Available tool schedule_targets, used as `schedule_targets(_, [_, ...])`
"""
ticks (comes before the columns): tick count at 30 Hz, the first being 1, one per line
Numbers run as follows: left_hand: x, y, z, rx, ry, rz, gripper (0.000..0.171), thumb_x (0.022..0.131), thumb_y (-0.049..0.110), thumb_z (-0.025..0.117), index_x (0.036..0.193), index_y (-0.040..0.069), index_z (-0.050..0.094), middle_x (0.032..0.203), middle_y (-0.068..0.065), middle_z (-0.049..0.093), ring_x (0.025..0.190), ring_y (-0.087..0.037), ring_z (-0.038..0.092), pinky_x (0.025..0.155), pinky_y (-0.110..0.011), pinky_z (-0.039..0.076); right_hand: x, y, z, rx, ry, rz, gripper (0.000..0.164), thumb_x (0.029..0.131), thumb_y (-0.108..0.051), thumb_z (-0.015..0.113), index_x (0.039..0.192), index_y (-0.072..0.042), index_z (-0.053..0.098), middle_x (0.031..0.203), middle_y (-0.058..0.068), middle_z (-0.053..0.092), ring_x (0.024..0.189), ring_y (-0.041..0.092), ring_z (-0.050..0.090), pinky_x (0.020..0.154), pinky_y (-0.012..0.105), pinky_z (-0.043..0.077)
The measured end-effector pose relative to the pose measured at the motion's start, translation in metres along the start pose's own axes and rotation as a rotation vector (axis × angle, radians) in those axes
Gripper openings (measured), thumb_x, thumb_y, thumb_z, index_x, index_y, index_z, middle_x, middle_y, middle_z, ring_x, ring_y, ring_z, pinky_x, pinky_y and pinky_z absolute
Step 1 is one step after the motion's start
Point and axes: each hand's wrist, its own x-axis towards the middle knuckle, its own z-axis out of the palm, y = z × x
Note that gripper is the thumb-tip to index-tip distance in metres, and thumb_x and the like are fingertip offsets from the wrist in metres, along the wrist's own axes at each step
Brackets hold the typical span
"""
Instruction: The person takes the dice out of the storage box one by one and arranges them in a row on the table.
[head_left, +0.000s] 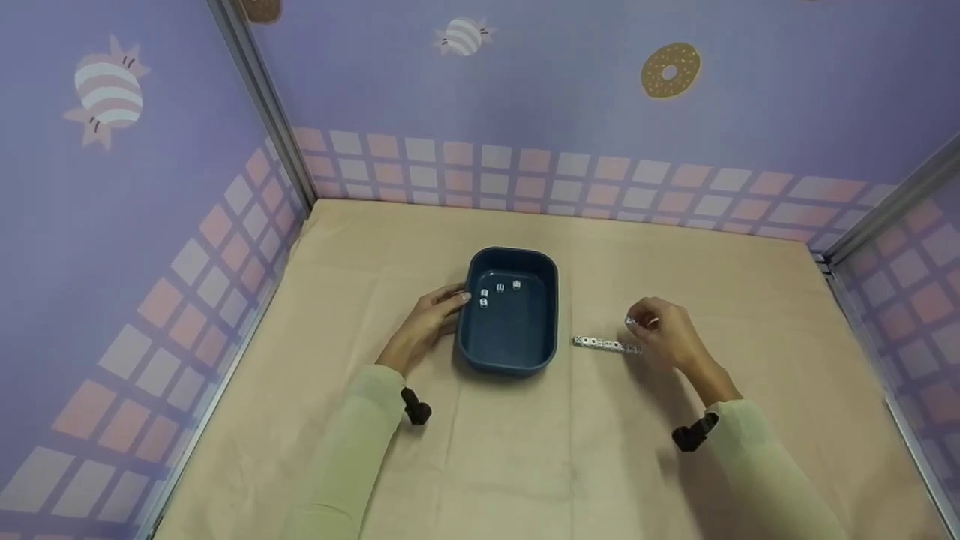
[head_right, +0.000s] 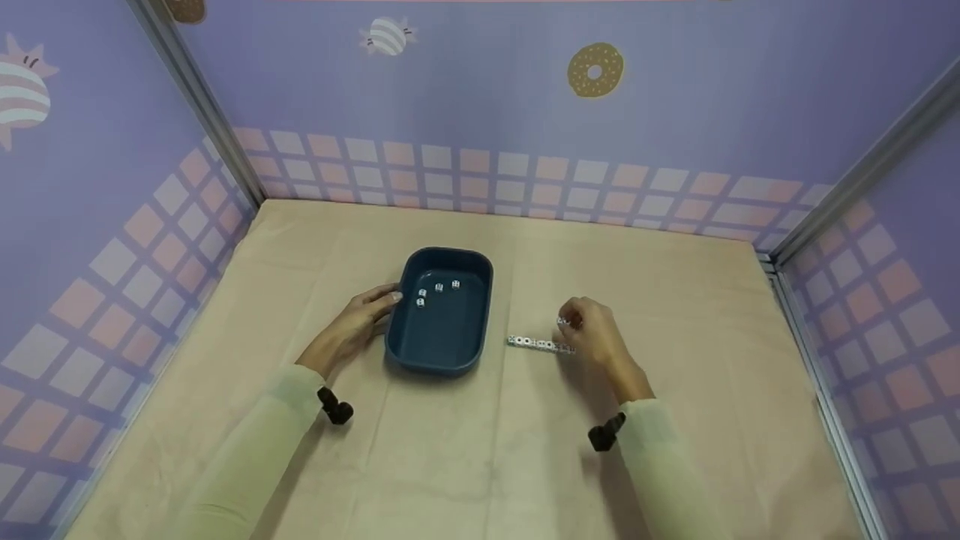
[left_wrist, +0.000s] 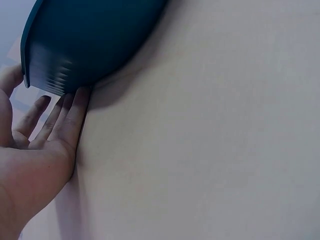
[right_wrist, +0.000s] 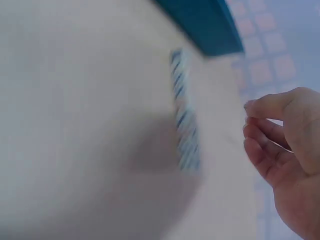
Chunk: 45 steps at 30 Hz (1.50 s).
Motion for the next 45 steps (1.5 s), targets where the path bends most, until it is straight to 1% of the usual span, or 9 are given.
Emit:
schedule_targets(3, [0.002,0.0,-0.001,0.003,0.006,0.0,0.059,0.101,0.035,0.075,0.154,0.016,0.055,0.146,-0.009,0.062,0.127,-0.025,0.067,0.104,-0.038,0.056,-0.014,0.018,-0.003,-0.018,-0.001,0.061,0.012,0.096,0.002,0.074,0.108,0.002,0.072,0.102,0.014,0.073,0.093,0.029,0.07,0.084,0.042,0.06])
schedule_targets(5, [0.002,0.001,-0.001,0.006,0.01,-0.001,0.06,0.101,0.035,0.075,0.154,0.016,0.055,0.146,-0.009,0.062,0.127,-0.024,0.067,0.104,-0.038,0.056,-0.023,0.027,-0.004,-0.028,-0.009,0.084,0.013,0.096,0.002,0.074,0.109,0.002,0.073,0.103,0.014,0.073,0.094,0.029,0.07,0.086,0.044,0.06])
schedule_targets(8, [0.002,0.001,0.0,0.003,0.017,-0.003,0.059,0.102,0.034,0.075,0.154,0.015,0.055,0.146,-0.009,0.062,0.127,-0.024,0.067,0.104,-0.038,0.056,-0.032,0.036,-0.004,-0.052,-0.027,0.091,0.013,0.095,0.005,0.075,0.108,0.001,0.074,0.103,0.013,0.072,0.095,0.029,0.07,0.087,0.047,0.06])
schedule_targets(12, [0.002,0.002,0.001,-0.008,0.017,0.004,0.056,0.104,0.03,0.072,0.154,0.014,0.054,0.146,-0.01,0.062,0.128,-0.025,0.066,0.105,-0.039,0.055,-0.038,0.04,-0.002,-0.073,-0.049,0.077,0.015,0.092,0.009,0.075,0.106,0.001,0.075,0.101,0.013,0.07,0.093,0.029,0.069,0.084,0.046,0.06])
schedule_targets(18, [0.001,0.001,0.002,-0.015,0.014,0.004,0.055,0.104,0.031,0.072,0.154,0.014,0.055,0.146,-0.009,0.062,0.129,-0.025,0.066,0.105,-0.039,0.055,-0.039,0.04,0.001,-0.074,-0.06,0.072,0.016,0.091,0.009,0.077,0.105,0.001,0.076,0.098,0.011,0.068,0.09,0.027,0.067,0.079,0.04,0.059])
schedule_targets(21, [0.0,0.0,0.002,-0.013,0.011,0.01,0.055,0.104,0.03,0.072,0.154,0.013,0.055,0.147,-0.01,0.061,0.13,-0.025,0.065,0.106,-0.039,0.055,-0.04,0.041,0.001,-0.081,-0.075,0.076,0.017,0.092,0.007,0.077,0.107,0.0,0.076,0.099,0.011,0.068,0.089,0.025,0.065,0.078,0.036,0.057])
schedule_targets(28, [0.0,-0.001,0.003,-0.02,-0.003,0.016,0.056,0.104,0.03,0.072,0.153,0.012,0.055,0.147,-0.012,0.061,0.132,-0.028,0.063,0.108,-0.039,0.054,-0.041,0.045,0.001,-0.046,-0.115,0.095,0.02,0.095,0.001,0.078,0.114,-0.002,0.077,0.102,0.01,0.067,0.089,0.023,0.061,0.074,0.027,0.052])
schedule_targets(39, [-0.001,-0.001,-0.001,-0.005,0.01,0.01,0.057,0.103,0.032,0.074,0.153,0.014,0.055,0.145,-0.009,0.063,0.129,-0.025,0.065,0.104,-0.038,0.056,-0.036,0.046,0.004,-0.062,-0.116,0.093,0.016,0.095,-0.001,0.078,0.111,-0.003,0.079,0.102,0.009,0.066,0.088,0.023,0.06,0.073,0.027,0.052])
schedule_targets(45, [-0.002,-0.001,0.001,-0.027,-0.001,0.009,0.057,0.102,0.032,0.074,0.153,0.014,0.055,0.145,-0.009,0.063,0.129,-0.025,0.065,0.104,-0.038,0.056,-0.034,0.037,-0.003,-0.074,-0.146,0.095,0.02,0.093,-0.001,0.08,0.112,-0.001,0.076,0.099,0.011,0.065,0.085,0.023,0.059,0.068,0.027,0.051])
